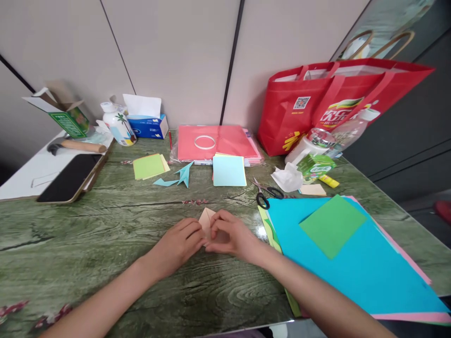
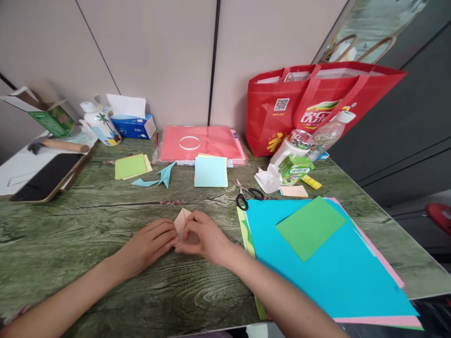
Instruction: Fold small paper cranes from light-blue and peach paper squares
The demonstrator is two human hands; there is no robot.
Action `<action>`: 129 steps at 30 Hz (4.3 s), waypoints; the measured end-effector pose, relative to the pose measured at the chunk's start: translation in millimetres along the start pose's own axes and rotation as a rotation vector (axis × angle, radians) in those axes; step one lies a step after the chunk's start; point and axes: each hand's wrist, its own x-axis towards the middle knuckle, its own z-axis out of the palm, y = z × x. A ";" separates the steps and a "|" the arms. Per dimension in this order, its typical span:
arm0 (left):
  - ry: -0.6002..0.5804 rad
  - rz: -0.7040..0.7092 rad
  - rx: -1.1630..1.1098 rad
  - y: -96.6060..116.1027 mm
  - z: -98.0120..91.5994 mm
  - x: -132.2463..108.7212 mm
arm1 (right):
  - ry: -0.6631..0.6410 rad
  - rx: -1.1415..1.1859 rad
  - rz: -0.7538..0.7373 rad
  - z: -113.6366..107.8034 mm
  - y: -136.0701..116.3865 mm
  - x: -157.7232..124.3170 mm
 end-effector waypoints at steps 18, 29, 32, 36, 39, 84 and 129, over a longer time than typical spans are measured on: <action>-0.028 0.128 0.042 -13.0 -6.7 -12.9 | 0.120 0.063 0.089 6.3 9.7 1.9; -0.116 0.159 0.094 -11.4 -7.4 -17.2 | -0.102 0.064 -0.116 -17.3 12.3 -1.2; -0.119 0.161 0.102 -9.8 -8.6 -17.4 | -0.175 0.013 -0.162 -21.7 11.8 -1.5; -0.097 0.089 0.050 -8.3 -8.7 -16.4 | -0.205 -0.032 -0.172 -22.7 11.6 -0.4; -0.140 0.030 -0.020 -8.6 -11.3 -15.3 | -0.204 -0.029 -0.171 -22.2 12.7 -0.1; -0.347 -0.068 0.010 -8.7 -23.5 -21.1 | -0.224 -0.061 -0.277 -20.7 14.7 3.1; -0.416 0.099 0.222 16.8 -8.2 -13.2 | 0.166 0.590 0.591 -44.8 31.0 0.3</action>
